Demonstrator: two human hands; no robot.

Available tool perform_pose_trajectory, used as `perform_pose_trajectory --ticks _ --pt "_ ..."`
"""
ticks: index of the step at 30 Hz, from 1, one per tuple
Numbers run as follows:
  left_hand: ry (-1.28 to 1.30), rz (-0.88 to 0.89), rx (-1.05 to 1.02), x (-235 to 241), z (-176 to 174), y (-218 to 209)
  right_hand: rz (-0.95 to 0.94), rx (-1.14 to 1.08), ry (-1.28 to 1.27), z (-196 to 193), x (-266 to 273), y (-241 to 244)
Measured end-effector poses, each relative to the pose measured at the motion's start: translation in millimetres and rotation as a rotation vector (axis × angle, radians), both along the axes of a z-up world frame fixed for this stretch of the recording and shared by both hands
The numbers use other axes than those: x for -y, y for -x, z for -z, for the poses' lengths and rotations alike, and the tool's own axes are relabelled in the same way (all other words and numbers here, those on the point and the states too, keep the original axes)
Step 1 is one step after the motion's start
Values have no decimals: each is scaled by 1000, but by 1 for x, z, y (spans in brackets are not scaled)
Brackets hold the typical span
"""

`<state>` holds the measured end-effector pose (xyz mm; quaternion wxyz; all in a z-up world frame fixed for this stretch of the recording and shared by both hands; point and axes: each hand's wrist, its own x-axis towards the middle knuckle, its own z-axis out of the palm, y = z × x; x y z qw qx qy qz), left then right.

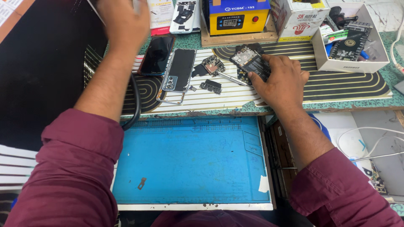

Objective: The person disassembles a smartphone by removing screws and internal components. They use a screwdriver to loosen screws, then remove the motherboard and other parts. A heat gun is used to warm a component before further removal. The person handles the phone, battery, motherboard, and screws throughout the process.

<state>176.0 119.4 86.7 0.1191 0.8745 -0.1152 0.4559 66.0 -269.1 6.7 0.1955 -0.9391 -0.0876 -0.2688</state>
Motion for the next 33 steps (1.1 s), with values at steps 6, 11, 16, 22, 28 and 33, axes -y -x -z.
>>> perform_pose_trajectory --ticks 6,11,16,22,28,33 --pt "-365 374 -731 86 12 44 -5 -4 -10 -2 -1 1" --pt "-439 568 -744 101 25 45 5 -26 -8 -4 -1 0" --pt "-462 451 -791 103 25 37 -2 -19 -7 -4 -2 1" --pt "-564 379 -696 103 22 44 -131 62 -26 -7 -3 4" --pt "-612 379 -317 98 22 48 -330 97 65 -12 -9 8" --pt "-548 352 -189 86 13 62 -356 23 59 -13 -11 8"
